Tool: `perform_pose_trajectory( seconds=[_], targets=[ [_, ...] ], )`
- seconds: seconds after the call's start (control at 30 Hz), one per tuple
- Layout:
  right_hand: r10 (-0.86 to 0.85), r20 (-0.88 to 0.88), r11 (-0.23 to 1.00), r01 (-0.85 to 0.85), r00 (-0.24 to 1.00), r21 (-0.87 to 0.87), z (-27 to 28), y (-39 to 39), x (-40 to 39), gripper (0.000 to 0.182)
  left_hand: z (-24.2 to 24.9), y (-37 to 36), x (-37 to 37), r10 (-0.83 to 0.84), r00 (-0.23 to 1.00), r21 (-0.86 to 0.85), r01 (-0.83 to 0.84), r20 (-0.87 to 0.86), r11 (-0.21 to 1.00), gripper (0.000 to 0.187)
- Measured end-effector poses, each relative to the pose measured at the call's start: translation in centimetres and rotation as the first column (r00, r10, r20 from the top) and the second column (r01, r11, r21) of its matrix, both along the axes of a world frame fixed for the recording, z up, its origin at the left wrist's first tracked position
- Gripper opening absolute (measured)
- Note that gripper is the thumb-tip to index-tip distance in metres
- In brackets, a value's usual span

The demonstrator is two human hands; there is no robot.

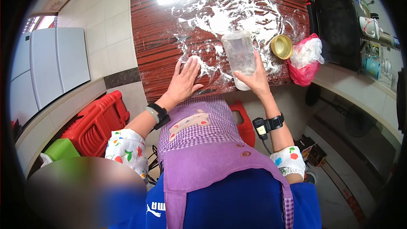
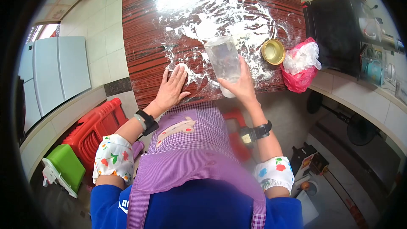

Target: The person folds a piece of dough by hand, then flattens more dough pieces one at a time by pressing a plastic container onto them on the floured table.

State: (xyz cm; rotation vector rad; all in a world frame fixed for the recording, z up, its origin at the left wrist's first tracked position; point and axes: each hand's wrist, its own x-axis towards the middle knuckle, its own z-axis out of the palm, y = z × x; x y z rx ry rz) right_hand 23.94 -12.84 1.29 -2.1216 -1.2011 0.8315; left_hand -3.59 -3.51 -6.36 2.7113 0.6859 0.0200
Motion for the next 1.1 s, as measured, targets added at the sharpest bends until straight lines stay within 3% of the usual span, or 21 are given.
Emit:
perform_pose_trajectory(
  seconds=[0.2, 0.23, 0.27, 0.3, 0.33, 0.4, 0.47, 0.53, 0.6, 0.63, 0.7, 0.73, 0.8, 0.87, 0.93, 1.0, 1.03, 1.1],
  targets=[
    [0.135, 0.166, 0.984, -0.151, 0.977, 0.091, 0.3, 3.5, -0.8, 0.104, 0.0, 0.1, 4.9, 0.041, 0.998, 0.011, -0.041, 0.039, 0.999, 0.080],
    [0.175, 0.187, 0.977, -0.193, 0.967, 0.086, 1.0, 4.4, -1.2, 0.102, 1.0, 0.0, 5.0, 0.096, 0.984, -0.049, -0.090, 0.148, 0.995, 0.063],
    [0.213, 0.207, 0.969, -0.234, 0.955, 0.082, 1.4, 5.1, -1.6, 0.100, 1.2, 0.3, 4.5, 0.097, 0.984, -0.046, -0.091, 0.146, 0.995, 0.063],
    [0.211, 0.205, 0.969, -0.232, 0.956, 0.085, 1.4, 5.7, -2.1, 0.100, 1.4, 0.9, 3.7, 0.140, 0.975, 0.024, -0.147, 0.174, 0.989, 0.056],
    [0.268, 0.313, 0.950, -0.304, 0.911, 0.074, 1.4, 6.2, -2.6, 0.100, 1.6, 1.5, 2.9, 0.177, 0.963, 0.093, -0.199, 0.205, 0.976, 0.050],
    [0.315, 0.417, 0.928, -0.369, 0.853, 0.054, 1.1, 6.5, -3.7, 0.099, 2.7, 3.4, 1.6, 0.462, 0.757, -0.069, -0.488, 0.461, 0.870, 0.040],
    [0.388, 0.509, 0.884, -0.466, 0.768, 0.030, 0.3, 6.3, -5.0, 0.101, 4.2, 5.7, 1.3, 0.588, 0.580, -0.175, -0.612, 0.563, 0.771, 0.039],
    [0.412, 0.533, 0.869, -0.495, 0.739, 0.015, -0.3, 5.9, -6.1, 0.103, 5.4, 7.2, 2.7, 0.539, 0.631, -0.138, -0.570, 0.558, 0.810, 0.039],
    [0.411, 0.605, 0.849, -0.529, 0.682, 0.020, -0.2, 5.2, -6.9, 0.089, 5.0, 7.8, 4.6, 0.421, 0.730, -0.060, -0.465, 0.538, 0.883, 0.041],
    [0.411, 0.605, 0.849, -0.527, 0.682, 0.017, -0.1, 4.9, -7.4, 0.089, 4.9, 7.5, 5.4, 0.361, 0.814, -0.011, -0.400, 0.456, 0.916, 0.042],
    [0.343, 0.644, 0.858, -0.506, 0.684, 0.082, -0.2, 4.5, -7.8, 0.071, 4.0, 6.9, 5.9, 0.263, 0.920, 0.014, -0.279, 0.290, 0.960, 0.047],
    [0.349, 0.641, 0.858, -0.508, 0.684, 0.075, -0.8, 4.9, -7.5, 0.071, 3.8, 7.1, 6.4, 0.267, 0.919, 0.006, -0.280, 0.289, 0.960, 0.047],
    [0.271, 0.703, 0.890, -0.450, 0.657, 0.078, -2.5, 6.9, -6.4, 0.053, 3.7, 8.4, 8.0, 0.394, 0.874, 0.062, -0.427, 0.285, 0.902, 0.047],
    [0.301, 0.560, 0.940, -0.339, 0.772, -0.038, -1.5, 10.5, -4.3, 0.038, 3.8, 11.5, 10.4, 0.428, 0.851, 0.099, -0.475, 0.305, 0.874, 0.045],
    [0.237, 0.553, 0.966, -0.257, 0.799, -0.043, -1.0, 12.7, -2.6, 0.042, 3.7, 13.7, 12.1, 0.392, 0.848, 0.201, -0.479, 0.356, 0.854, 0.044],
    [0.193, 0.638, 0.956, -0.290, 0.745, 0.050, -2.5, 10.8, -3.7, 0.044, 3.5, 12.2, 10.9, 0.335, 0.901, 0.200, -0.394, 0.276, 0.897, 0.044],
    [0.268, 0.507, 0.958, -0.281, 0.819, -0.053, -1.6, 9.0, -5.1, 0.047, 3.7, 10.2, 9.3, 0.342, 0.907, 0.147, -0.384, 0.248, 0.912, 0.046],
    [0.294, 0.612, 0.929, -0.370, 0.734, -0.003, -1.7, 3.8, -7.7, 0.058, 4.6, 5.4, 5.6, 0.304, 0.925, 0.049, -0.322, 0.227, 0.945, 0.047]
  ],
)
